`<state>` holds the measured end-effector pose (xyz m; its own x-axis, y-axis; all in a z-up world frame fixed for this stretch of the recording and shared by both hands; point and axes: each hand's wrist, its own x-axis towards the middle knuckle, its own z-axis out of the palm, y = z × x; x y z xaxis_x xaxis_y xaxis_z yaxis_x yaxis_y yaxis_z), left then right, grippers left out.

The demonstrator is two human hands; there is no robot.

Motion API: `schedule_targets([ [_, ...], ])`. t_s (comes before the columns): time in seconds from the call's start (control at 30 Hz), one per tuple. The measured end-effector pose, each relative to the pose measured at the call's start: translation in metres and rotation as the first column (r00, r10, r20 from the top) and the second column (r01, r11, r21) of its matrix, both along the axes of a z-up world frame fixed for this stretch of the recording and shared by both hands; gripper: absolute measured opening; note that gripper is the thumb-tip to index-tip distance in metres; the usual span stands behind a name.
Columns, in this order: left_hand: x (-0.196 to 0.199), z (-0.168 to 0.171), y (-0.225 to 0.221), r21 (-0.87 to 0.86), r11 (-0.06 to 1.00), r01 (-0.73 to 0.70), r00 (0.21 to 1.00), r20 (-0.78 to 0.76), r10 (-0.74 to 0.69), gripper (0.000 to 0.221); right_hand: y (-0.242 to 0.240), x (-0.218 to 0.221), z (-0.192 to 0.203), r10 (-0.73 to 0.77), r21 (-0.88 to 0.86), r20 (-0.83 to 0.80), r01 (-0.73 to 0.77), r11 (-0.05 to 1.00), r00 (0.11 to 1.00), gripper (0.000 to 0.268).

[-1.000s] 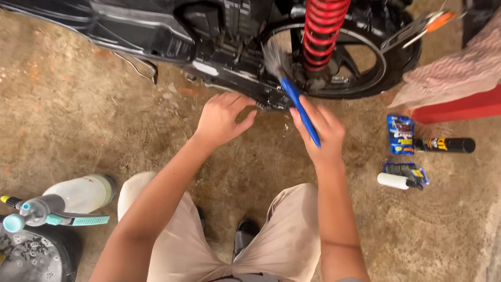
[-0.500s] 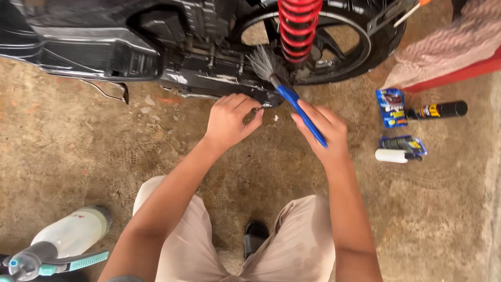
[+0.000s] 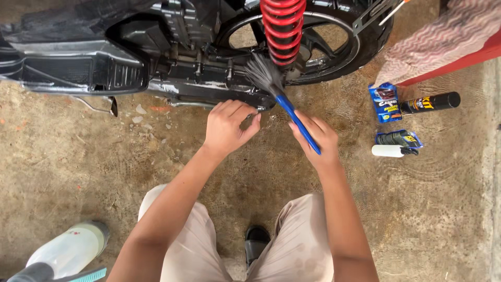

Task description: The person sprays a cleaning solution from a pressure sprayer onto a black motorcycle, covering the body, engine, and rear wheel. They then use a blue brush to scrub the rear wheel and engine area, focusing on removing dirt from the mechanical components.

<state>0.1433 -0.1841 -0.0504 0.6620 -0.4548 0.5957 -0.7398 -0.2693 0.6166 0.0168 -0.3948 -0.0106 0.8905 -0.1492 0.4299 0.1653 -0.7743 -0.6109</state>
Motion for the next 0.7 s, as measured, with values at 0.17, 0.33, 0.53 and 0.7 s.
schedule_targets([
  [0.17, 0.002, 0.0, -0.002, 0.028, 1.0, 0.004, 1.0, 0.029, -0.005, 0.014, -0.009, -0.024, 0.006, -0.041, 0.046, 0.06, 0.038, 0.998, 0.997, 0.028],
  [0.33, 0.002, -0.005, -0.01, -0.011, 1.0, -0.006, 0.999, 0.041, 0.007, 0.013, 0.006, -0.012, 0.005, 0.014, 0.028, 0.059, -0.015, 0.999, 0.998, 0.031],
  [0.53, 0.005, -0.002, -0.006, 0.018, 1.0, -0.004, 0.999, 0.052, 0.003, 0.014, 0.002, -0.018, 0.009, -0.167, 0.08, -0.071, 0.172, 0.982, 0.983, 0.024],
  [0.7, 0.002, -0.008, -0.007, 0.023, 0.999, -0.025, 0.998, 0.054, 0.024, 0.014, 0.019, -0.011, 0.008, 0.012, 0.053, 0.082, -0.016, 0.998, 0.997, 0.028],
])
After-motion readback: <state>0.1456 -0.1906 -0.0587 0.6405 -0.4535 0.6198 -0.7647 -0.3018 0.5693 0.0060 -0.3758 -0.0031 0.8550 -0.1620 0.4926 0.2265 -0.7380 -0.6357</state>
